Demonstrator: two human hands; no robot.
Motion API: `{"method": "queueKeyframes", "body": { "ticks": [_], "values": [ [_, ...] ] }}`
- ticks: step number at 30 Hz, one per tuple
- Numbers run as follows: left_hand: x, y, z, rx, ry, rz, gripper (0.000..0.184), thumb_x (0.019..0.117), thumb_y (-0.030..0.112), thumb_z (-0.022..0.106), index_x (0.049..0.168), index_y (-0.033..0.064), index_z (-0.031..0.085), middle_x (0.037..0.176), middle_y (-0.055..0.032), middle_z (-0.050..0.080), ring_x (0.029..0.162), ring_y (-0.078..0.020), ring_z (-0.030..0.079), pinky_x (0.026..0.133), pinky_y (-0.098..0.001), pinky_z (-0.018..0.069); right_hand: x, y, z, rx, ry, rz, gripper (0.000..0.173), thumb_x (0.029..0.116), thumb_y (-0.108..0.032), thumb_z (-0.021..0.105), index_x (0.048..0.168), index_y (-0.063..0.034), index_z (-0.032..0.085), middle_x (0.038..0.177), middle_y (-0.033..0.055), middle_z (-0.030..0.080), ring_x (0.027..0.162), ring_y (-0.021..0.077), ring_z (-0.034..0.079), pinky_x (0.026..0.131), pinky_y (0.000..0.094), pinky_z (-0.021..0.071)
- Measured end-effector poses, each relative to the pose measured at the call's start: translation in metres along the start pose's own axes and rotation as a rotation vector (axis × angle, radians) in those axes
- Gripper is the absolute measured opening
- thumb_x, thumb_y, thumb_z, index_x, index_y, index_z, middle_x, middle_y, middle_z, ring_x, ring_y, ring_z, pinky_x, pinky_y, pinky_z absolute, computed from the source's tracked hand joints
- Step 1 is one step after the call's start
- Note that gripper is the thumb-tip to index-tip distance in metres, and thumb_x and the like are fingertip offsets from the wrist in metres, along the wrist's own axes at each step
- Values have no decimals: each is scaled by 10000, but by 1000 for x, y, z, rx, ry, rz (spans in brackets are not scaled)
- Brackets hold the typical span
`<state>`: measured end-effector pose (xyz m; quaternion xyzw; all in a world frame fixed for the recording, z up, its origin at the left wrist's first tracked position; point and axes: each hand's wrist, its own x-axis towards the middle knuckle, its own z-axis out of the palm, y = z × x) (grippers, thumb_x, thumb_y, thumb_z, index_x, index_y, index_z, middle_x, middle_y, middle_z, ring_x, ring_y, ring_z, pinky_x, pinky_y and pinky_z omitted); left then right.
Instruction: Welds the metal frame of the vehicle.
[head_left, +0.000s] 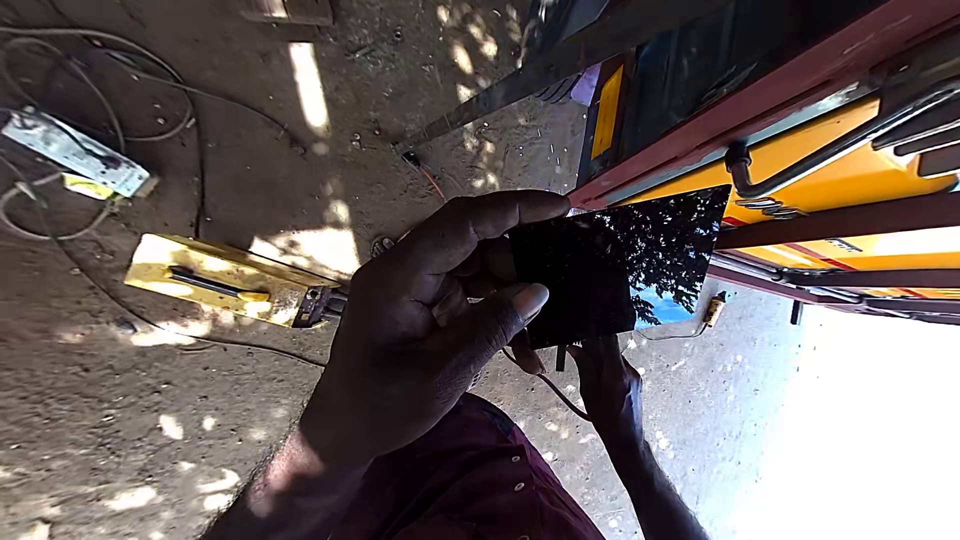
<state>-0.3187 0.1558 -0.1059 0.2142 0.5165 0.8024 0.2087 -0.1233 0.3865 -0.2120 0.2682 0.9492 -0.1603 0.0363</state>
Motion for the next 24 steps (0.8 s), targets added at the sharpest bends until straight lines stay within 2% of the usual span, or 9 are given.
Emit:
{"method": "queueKeyframes", "body": {
  "ticks": [14,24],
  "values": [
    [1,-2,1,26,11,-6,466,967,-42,594,1425,-32,510,1124,-150,660,814,-254,715,595,-361,667,0,5,3,-13,18,-37,563,1004,-439,631,1461,-121,543,834,94,677,658,246,664,591,475,562],
    [2,-5,1,16,4,-14,458,973,-30,580,1425,-32,505,1090,-156,650,798,-273,708,581,-393,664,1,4,0,15,-11,10,603,1002,-450,637,1515,-166,496,860,94,682,662,256,660,601,500,559]
  ]
}}
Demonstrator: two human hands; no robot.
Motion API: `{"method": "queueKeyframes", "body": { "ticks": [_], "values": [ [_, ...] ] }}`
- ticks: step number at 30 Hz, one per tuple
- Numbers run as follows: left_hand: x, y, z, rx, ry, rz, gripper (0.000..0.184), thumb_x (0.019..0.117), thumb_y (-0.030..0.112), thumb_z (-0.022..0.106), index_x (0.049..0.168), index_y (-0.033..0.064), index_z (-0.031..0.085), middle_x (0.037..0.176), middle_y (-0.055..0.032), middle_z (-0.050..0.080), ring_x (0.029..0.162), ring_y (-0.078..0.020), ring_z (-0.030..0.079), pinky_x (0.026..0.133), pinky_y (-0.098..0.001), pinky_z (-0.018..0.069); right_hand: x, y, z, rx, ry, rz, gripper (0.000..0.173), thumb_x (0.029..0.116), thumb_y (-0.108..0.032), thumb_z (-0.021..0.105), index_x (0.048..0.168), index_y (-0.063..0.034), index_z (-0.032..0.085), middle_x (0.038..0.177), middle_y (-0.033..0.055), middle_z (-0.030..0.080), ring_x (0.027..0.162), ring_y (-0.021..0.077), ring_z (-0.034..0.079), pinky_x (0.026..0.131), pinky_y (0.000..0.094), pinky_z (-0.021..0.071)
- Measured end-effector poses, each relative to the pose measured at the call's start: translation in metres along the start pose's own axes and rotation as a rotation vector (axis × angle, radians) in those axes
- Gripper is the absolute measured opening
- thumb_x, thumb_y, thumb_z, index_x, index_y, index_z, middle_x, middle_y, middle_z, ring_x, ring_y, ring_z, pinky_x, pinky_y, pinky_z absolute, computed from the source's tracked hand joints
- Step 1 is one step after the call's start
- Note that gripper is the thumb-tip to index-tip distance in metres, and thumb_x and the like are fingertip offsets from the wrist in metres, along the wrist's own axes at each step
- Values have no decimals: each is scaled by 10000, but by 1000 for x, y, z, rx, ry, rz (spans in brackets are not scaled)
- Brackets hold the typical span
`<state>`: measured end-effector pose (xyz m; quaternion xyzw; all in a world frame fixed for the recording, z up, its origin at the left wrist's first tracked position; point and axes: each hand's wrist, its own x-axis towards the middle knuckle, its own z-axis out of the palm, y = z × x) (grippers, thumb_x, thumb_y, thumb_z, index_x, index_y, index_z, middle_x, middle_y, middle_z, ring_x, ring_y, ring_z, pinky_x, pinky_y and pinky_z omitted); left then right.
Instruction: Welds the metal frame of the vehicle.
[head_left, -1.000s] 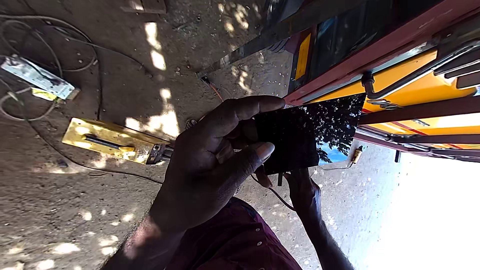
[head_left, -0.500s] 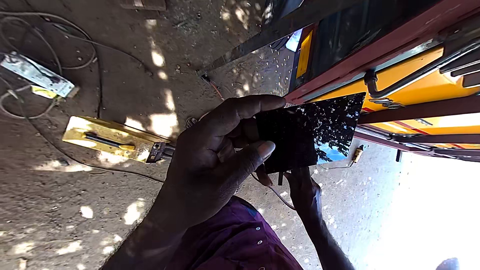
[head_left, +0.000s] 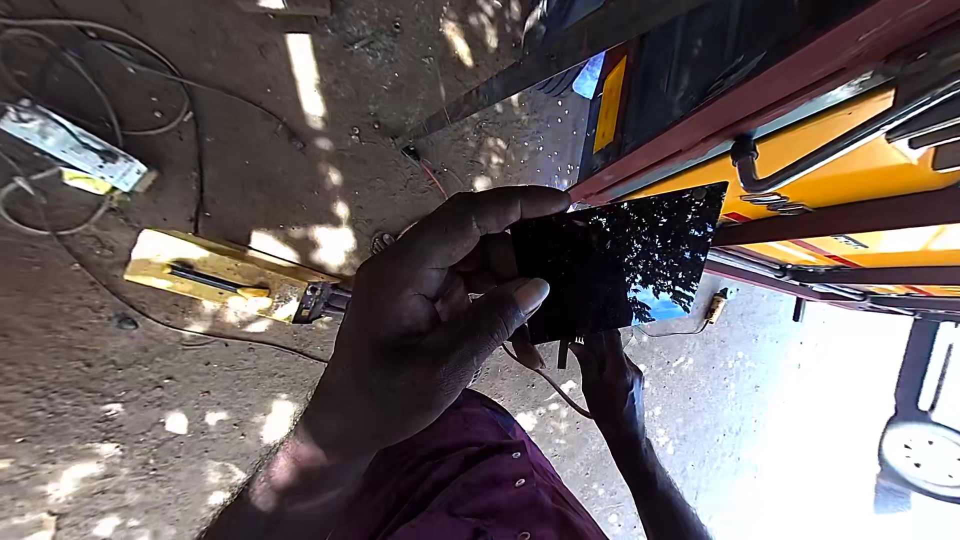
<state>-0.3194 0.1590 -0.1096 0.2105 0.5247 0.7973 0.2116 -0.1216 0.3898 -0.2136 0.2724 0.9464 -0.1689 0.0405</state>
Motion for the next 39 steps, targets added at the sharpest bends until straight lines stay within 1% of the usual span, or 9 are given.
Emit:
{"method": "queueKeyframes", "body": {
  "ticks": [5,8,11,14,17,23,28,30,39],
  "values": [
    [-1,0,0,40,2,-6,466,977,-16,597,1435,-13,510,1110,-138,654,826,-245,705,628,-362,663,-1,0,-2,0,-18,25,583,1005,-488,617,1510,-224,494,856,80,687,665,244,662,600,501,560],
    [0,-1,0,19,1,0,461,971,-29,586,1426,-27,511,1119,-156,649,828,-272,707,623,-397,668,0,0,-1,11,-15,10,598,1008,-482,614,1518,-195,491,893,89,693,669,243,666,604,489,565],
    [0,-1,0,32,2,1,469,973,-26,590,1435,-20,508,1131,-148,657,851,-262,709,672,-400,669,0,0,-1,13,-15,4,593,1010,-481,610,1506,-176,495,878,84,682,669,238,663,606,483,565],
    [0,-1,0,23,6,-6,471,970,-23,591,1434,-20,509,1092,-143,652,815,-256,704,633,-389,667,0,0,-1,14,-18,13,576,1011,-463,618,1499,-181,503,854,82,669,645,239,648,583,486,556],
    [0,-1,-1,18,3,-13,474,972,-28,596,1436,-19,502,1095,-136,653,811,-244,705,607,-361,663,1,0,-1,16,-25,17,570,1009,-451,625,1498,-184,502,862,86,679,682,247,665,616,498,565],
    [-1,-1,0,14,16,-25,479,971,-27,602,1440,-22,505,1052,-136,647,781,-256,707,581,-386,668,1,0,-1,36,-23,9,577,1010,-444,626,1502,-171,496,878,77,686,688,236,666,625,488,568],
    [0,0,0,38,7,-20,479,974,-20,604,1442,-15,502,1075,-126,654,802,-234,701,621,-363,662,1,0,-1,27,-18,-1,589,1009,-435,630,1515,-169,485,872,86,688,693,240,672,628,483,570],
    [1,-1,0,28,8,-23,483,971,-22,599,1445,-15,501,1073,-134,654,795,-251,712,600,-386,671,1,0,-1,25,-18,-1,590,1009,-435,629,1514,-166,484,871,86,692,691,245,673,626,489,568],
    [2,-1,2,3,12,-27,469,977,-34,592,1436,-24,500,1063,-142,651,783,-257,710,584,-385,666,2,0,0,22,-25,8,593,1016,-459,607,1524,-182,476,886,92,681,687,251,667,613,493,564]
  ]
}}
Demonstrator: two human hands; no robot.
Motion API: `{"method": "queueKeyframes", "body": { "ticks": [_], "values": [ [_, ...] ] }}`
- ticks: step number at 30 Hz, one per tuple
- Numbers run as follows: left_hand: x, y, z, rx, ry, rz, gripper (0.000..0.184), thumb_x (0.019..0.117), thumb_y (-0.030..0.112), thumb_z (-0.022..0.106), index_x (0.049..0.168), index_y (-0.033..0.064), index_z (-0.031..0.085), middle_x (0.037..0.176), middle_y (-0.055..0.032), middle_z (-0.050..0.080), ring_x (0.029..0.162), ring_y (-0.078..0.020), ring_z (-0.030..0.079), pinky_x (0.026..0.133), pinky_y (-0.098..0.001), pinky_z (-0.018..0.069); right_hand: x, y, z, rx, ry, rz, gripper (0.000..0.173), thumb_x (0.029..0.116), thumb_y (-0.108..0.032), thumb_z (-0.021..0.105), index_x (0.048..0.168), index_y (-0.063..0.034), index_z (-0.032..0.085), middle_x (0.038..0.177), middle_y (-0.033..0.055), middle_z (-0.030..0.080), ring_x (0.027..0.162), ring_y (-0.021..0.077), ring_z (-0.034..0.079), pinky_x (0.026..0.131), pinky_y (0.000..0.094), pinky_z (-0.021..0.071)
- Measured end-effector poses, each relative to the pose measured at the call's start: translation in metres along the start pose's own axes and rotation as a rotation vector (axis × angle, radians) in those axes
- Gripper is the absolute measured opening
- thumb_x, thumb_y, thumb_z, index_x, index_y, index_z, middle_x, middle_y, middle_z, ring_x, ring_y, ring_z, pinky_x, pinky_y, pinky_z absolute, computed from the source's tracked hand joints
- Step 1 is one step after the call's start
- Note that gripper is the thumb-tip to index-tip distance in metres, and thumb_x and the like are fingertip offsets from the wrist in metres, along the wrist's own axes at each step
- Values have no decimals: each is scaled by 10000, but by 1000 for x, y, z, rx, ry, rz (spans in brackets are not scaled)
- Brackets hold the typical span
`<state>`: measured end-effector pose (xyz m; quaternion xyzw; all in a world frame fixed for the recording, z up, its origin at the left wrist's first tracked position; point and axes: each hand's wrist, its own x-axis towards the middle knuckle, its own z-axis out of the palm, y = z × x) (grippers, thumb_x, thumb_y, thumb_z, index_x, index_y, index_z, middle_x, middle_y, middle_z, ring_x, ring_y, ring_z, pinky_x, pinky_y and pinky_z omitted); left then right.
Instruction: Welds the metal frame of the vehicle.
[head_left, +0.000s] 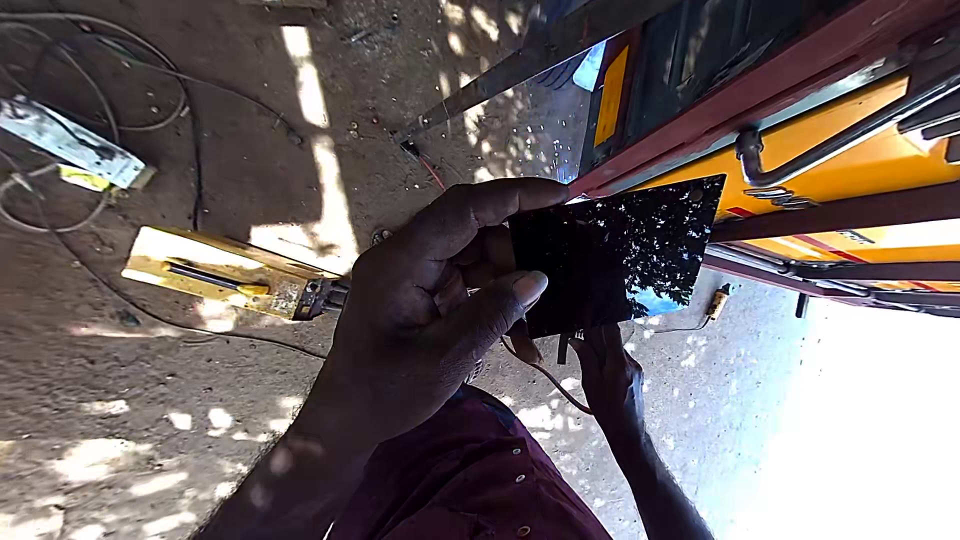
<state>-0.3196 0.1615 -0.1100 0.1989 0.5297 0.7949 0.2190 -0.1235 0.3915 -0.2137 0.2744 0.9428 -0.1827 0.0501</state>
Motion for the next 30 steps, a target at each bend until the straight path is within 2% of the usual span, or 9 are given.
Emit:
{"method": "queueKeyframes", "body": {
  "ticks": [7,10,12,14,17,20,24,30],
  "values": [
    [2,-2,0,2,-4,-3,477,973,-34,595,1440,-21,500,1063,-142,651,779,-258,709,588,-400,668,2,2,1,2,-12,12,611,1021,-452,604,1551,-191,447,875,93,673,679,251,662,609,499,560],
    [3,-4,-2,18,41,-6,482,976,-30,584,1449,-17,491,1067,-144,643,783,-257,694,594,-386,654,-5,2,-2,16,23,23,691,1011,-442,626,1621,-319,327,885,87,700,630,241,656,580,496,560],
    [4,-7,-7,-37,102,-21,476,988,-38,540,1458,-17,468,1161,-183,636,829,-294,707,589,-414,655,-15,2,-6,47,51,20,716,1009,-431,632,1631,-360,286,936,83,700,605,206,643,561,462,564],
    [4,-9,-13,-101,184,-38,467,1007,-32,514,1469,8,453,1213,-168,622,870,-280,707,610,-411,652,-30,4,-9,68,70,17,702,1004,-429,637,1623,-323,324,943,84,711,593,186,641,549,436,568],
    [4,-13,-20,-180,319,-64,456,1017,-16,507,1462,64,452,1218,-124,603,878,-246,699,634,-403,646,-47,10,-9,83,77,18,682,994,-431,636,1605,-265,380,923,68,713,575,158,636,535,409,571],
    [6,-12,-20,-194,431,-91,429,1023,6,507,1443,95,493,1201,-101,625,900,-228,701,641,-397,643,-57,16,-5,99,74,32,679,991,-449,638,1601,-301,381,939,37,714,593,138,643,555,393,587],
    [7,-10,-17,-197,485,-105,416,1037,15,489,1446,92,479,1175,-108,627,906,-226,703,652,-397,641,-60,20,-1,114,95,31,683,986,-445,648,1597,-263,401,940,37,730,625,138,665,577,388,595],
    [5,-10,-11,-196,467,-94,391,1046,35,486,1429,109,514,1204,-98,633,942,-224,705,661,-393,641,-61,22,2,130,98,58,675,995,-465,631,1600,-283,393,955,34,730,634,137,667,584,393,596]
  ]
}}
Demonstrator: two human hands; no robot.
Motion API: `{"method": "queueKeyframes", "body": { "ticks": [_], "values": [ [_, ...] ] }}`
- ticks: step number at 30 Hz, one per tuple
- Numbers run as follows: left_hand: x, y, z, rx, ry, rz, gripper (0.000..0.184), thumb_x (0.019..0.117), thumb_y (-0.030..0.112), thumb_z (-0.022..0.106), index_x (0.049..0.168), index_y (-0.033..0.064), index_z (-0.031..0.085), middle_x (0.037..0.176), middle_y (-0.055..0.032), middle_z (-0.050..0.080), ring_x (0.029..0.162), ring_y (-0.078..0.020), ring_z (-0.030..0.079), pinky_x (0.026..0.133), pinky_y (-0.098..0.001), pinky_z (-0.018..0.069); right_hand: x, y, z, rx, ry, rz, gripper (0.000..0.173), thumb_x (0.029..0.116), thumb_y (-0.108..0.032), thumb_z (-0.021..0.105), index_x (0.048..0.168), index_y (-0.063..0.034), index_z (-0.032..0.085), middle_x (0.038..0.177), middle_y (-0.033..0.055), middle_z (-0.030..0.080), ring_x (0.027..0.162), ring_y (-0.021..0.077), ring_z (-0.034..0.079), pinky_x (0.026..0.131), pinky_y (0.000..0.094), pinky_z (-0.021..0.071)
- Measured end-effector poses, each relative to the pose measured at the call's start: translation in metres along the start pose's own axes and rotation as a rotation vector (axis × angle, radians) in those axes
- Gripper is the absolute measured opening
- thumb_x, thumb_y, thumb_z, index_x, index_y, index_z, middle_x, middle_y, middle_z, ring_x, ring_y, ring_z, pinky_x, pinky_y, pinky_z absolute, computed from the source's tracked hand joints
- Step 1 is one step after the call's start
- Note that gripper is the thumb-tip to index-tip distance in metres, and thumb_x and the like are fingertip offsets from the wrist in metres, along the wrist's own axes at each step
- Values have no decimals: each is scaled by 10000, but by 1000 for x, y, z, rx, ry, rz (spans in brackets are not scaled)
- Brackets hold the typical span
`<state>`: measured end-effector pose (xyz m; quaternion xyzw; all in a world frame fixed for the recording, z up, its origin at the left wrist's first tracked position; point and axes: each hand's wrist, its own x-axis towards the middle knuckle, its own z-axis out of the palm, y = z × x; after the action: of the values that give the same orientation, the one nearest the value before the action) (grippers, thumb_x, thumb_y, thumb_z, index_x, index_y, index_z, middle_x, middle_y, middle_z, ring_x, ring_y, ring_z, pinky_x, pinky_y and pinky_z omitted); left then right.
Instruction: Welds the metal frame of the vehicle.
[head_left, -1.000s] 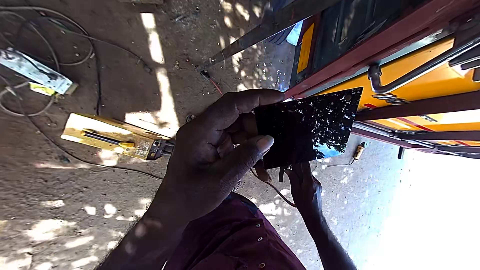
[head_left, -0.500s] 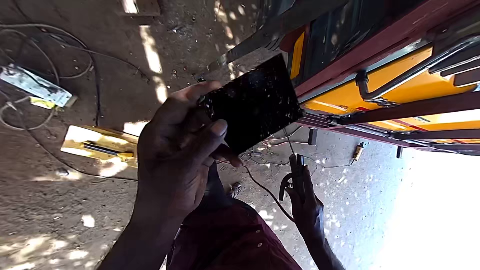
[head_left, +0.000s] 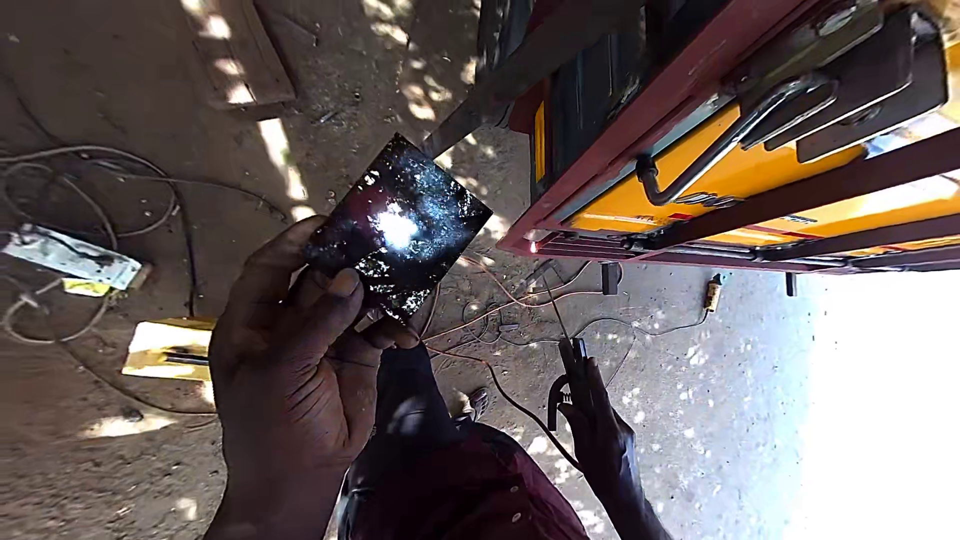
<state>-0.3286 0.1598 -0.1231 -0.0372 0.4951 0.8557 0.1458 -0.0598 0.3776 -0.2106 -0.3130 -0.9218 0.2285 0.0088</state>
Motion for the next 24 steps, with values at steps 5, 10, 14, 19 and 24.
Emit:
{"method": "queueKeyframes", "body": {
  "ticks": [5,10,14,19,24],
  "values": [
    [-4,-1,4,-3,20,0,391,1032,30,506,1412,119,520,1187,-90,627,947,-229,697,679,-419,640,0,3,4,8,12,-10,672,995,-474,629,1600,-308,388,925,35,725,622,146,664,580,403,596],
    [-5,1,8,-4,25,-13,399,1037,29,503,1425,121,507,1185,-90,626,943,-223,697,678,-411,641,5,4,7,16,1,-20,690,996,-469,630,1613,-326,356,894,30,718,626,147,657,589,397,591],
    [-5,1,9,-11,20,-10,406,1036,17,505,1430,115,501,1189,-98,621,944,-231,698,673,-412,642,8,6,10,11,0,-31,688,1004,-473,612,1619,-325,340,878,31,714,616,162,654,583,418,586],
    [-6,1,9,1,26,-12,344,1053,60,495,1389,122,537,1181,-90,644,921,-217,705,676,-394,639,7,8,12,4,-1,-11,681,1005,-479,608,1616,-340,342,884,29,721,635,163,666,607,423,593],
    [-8,3,8,75,12,-26,374,1073,78,447,1439,138,497,1200,-86,642,886,-194,714,637,-349,636,3,8,14,-5,-9,34,689,994,-471,626,1612,-334,353,873,30,711,618,166,656,591,420,588]
  ]
}}
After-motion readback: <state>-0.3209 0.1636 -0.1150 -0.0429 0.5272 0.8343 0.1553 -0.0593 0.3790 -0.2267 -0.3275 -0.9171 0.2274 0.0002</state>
